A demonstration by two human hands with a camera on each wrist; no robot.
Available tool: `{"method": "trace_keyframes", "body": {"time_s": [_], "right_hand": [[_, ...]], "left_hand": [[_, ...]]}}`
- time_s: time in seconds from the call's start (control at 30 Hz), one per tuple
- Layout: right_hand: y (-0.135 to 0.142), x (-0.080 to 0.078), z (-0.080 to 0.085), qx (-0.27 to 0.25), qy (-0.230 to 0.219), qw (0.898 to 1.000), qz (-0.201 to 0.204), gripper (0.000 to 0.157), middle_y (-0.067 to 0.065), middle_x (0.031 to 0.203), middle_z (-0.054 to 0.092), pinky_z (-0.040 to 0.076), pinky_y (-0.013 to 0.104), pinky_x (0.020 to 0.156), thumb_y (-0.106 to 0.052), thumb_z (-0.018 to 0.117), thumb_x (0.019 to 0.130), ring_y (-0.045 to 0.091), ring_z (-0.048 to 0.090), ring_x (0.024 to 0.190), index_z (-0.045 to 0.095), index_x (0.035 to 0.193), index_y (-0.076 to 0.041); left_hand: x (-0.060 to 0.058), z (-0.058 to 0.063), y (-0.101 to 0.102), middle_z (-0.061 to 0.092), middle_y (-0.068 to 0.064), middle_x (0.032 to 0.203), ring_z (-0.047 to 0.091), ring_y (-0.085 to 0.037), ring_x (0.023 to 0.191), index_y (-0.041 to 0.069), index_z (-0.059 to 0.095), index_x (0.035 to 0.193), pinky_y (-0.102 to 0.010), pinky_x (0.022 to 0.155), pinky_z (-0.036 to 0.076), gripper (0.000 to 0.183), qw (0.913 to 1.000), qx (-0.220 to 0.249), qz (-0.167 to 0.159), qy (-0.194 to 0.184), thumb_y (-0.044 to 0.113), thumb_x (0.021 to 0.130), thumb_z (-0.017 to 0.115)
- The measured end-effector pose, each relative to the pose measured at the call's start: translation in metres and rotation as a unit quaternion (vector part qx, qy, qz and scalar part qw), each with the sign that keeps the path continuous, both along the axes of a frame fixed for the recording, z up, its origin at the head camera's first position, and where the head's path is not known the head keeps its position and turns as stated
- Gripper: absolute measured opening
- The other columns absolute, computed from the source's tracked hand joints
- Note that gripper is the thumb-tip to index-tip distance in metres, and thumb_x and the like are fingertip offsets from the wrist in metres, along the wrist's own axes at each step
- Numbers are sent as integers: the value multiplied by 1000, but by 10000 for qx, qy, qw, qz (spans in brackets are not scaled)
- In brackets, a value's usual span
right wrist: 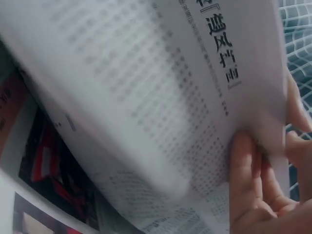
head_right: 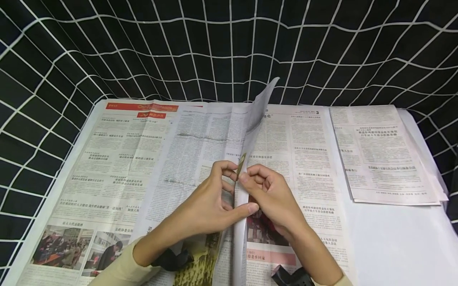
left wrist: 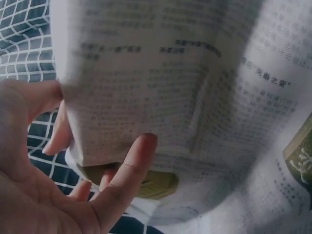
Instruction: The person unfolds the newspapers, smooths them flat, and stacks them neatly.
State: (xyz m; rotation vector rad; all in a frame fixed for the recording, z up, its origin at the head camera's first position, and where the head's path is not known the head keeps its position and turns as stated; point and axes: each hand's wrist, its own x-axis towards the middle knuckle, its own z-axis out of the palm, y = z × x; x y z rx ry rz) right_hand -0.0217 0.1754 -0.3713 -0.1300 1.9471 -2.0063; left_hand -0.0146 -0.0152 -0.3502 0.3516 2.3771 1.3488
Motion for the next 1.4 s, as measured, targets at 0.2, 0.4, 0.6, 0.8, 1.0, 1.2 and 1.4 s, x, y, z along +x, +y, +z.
{"method": "trace_keyframes", "body": {"time_s": [0.2,0.4,0.6,0.8,1.0,1.2,1.4], "right_hand": [[3,0,-4,-533,-159,9977,379,8,-12,82,61,56,21,64,-13,55,110,2,57,71,62,111,-10],[7,0,2,-308,-121,9988,359,6,-3,86,77,52,20,54,-6,66,103,2,63,63,68,107,-3],[3,2,8,395,110,9990,-189,14,-5,70,66,47,22,49,-11,77,97,2,56,57,67,97,-2],[-7,4,10,945,471,9935,-416,19,-7,66,57,41,22,48,-16,80,96,2,46,57,65,94,-4],[-11,3,6,493,476,9966,-454,12,-3,77,70,54,19,60,-9,77,97,3,62,66,68,100,-4],[-7,2,5,674,668,9939,-567,12,-4,75,62,44,22,54,-10,76,98,3,48,62,67,102,-4],[1,4,9,1244,821,9874,-536,15,-4,83,61,43,27,55,-18,74,101,7,47,66,68,106,-5]], "left_hand": [[3,4,-6,55,-1,140,62,-17,118,23,32,154,-23,83,56,80,9998,154,45,73,42,92,78],[5,8,-8,57,0,141,65,-13,109,25,33,156,-21,78,57,82,9999,77,-40,135,51,92,77],[9,12,-7,60,-2,146,68,-11,98,18,27,163,-28,83,58,98,9976,-563,-121,376,59,90,78],[15,16,-7,58,-12,151,69,-19,102,12,17,167,-38,92,59,101,9891,-1214,-369,747,53,94,74],[11,20,-19,56,-7,155,71,-16,108,10,20,166,-33,90,61,88,9931,-796,-569,647,25,95,71],[4,25,-33,72,-1,129,71,-7,80,13,47,155,-28,68,58,61,9936,-669,-7,909,17,96,64],[-3,21,-42,80,4,97,75,-5,74,15,75,117,-34,72,58,22,9800,-1158,767,1423,26,101,66]]}}
